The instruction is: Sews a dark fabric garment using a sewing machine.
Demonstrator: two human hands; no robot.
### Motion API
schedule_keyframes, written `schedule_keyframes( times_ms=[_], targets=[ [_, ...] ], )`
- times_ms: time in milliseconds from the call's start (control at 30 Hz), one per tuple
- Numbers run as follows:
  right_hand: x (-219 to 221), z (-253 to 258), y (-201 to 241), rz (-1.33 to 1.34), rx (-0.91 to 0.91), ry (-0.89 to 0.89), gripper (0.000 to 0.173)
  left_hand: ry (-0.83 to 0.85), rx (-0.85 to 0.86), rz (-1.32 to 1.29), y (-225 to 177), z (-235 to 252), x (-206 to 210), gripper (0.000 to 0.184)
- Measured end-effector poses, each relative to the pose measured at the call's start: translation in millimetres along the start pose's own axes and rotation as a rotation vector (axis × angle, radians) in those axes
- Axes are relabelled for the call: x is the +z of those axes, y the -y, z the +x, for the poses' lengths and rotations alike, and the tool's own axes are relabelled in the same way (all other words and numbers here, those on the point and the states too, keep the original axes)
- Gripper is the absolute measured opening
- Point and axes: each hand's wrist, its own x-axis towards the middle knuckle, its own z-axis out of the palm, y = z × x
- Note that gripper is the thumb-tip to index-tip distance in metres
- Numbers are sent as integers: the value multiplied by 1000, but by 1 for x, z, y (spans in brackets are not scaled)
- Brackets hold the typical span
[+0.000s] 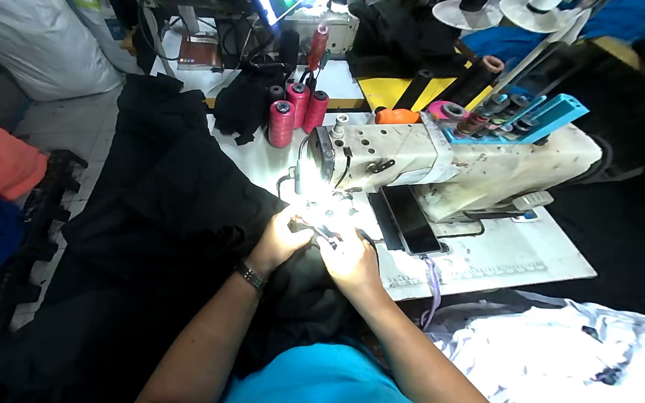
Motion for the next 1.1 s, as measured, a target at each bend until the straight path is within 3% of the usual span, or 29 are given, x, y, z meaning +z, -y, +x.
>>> schedule_keyframes(
  times_ms=[600,1100],
  targets=[
    [1,-1,-4,34,-57,-6,28,10,31,16,2,0,0,3],
    [2,-1,-5,-14,-58,11,27,0,-99,10,-9,-1,-3,9]
  ],
)
